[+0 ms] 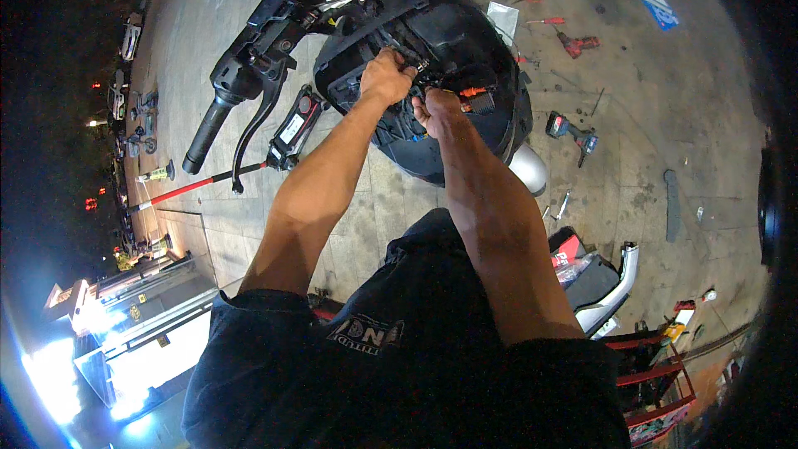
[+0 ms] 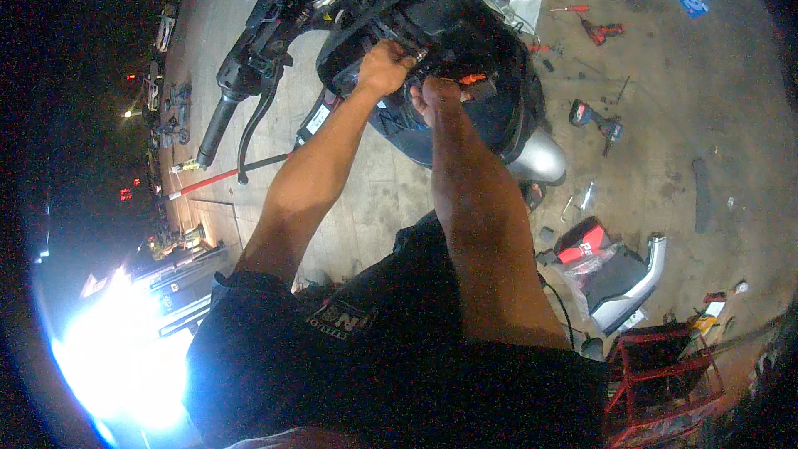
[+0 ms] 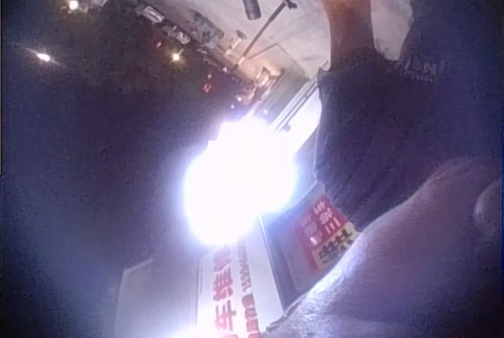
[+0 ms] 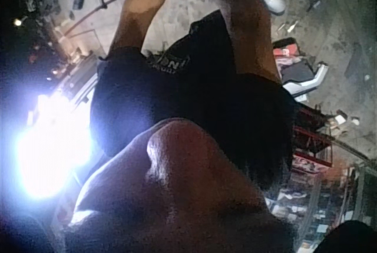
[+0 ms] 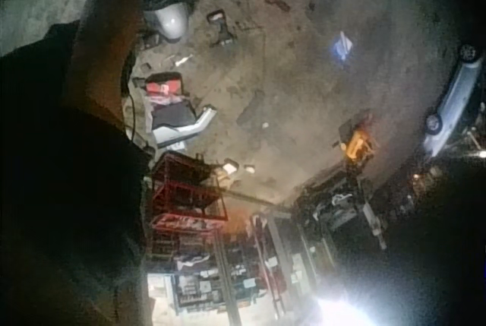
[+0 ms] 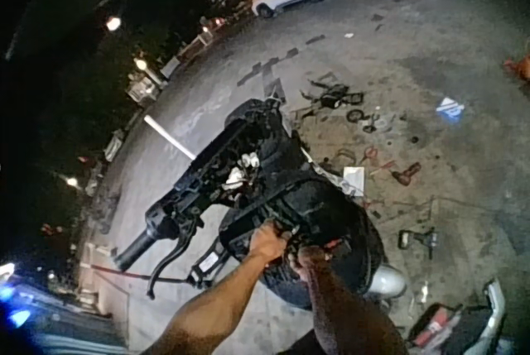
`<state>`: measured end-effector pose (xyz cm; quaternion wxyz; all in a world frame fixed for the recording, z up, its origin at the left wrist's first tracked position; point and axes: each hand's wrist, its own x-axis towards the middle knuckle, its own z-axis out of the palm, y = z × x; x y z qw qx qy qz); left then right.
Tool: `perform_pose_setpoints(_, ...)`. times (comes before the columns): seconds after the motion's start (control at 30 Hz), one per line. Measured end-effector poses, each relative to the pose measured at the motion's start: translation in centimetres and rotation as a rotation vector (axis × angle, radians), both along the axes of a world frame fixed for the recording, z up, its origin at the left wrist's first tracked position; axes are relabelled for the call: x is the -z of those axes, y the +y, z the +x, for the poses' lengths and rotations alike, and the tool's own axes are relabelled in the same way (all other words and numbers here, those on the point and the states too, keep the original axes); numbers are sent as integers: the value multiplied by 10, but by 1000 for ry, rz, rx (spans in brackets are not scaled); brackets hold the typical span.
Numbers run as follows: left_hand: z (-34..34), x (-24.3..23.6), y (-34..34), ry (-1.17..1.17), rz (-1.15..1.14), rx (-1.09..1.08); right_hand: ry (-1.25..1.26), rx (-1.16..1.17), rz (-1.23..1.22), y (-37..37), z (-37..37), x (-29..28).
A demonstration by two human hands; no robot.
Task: The person works on the exposed wiring under the seat of a scooter, manipulating connectors and wires with both hands. They repeatedly connect and disconnect small plugs, adjust wire positions, and occasionally step back to wipe their hands before returning to the wiring.
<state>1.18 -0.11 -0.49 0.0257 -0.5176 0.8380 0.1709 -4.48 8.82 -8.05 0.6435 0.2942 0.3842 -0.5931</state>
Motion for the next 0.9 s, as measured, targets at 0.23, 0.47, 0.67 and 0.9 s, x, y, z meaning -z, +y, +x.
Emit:
perform_pose_setpoints(0.23, 1, -2, 0, 54, 28, 20, 70, -46, 34, -3, 1, -3)
perform_pose_setpoints(0.47, -1, -3, 1, 45, 24, 11, 159, -113, -28, 2, -1, -3)
perform_pose_setpoints(0.67, 2, 7, 6, 85, -26, -40, 63, -23, -60, 7, 0, -4)
perform_pose_setpoints(0.9, -4, 9, 2, -122, -5, 60, 128, -39, -51, -5, 8, 6)
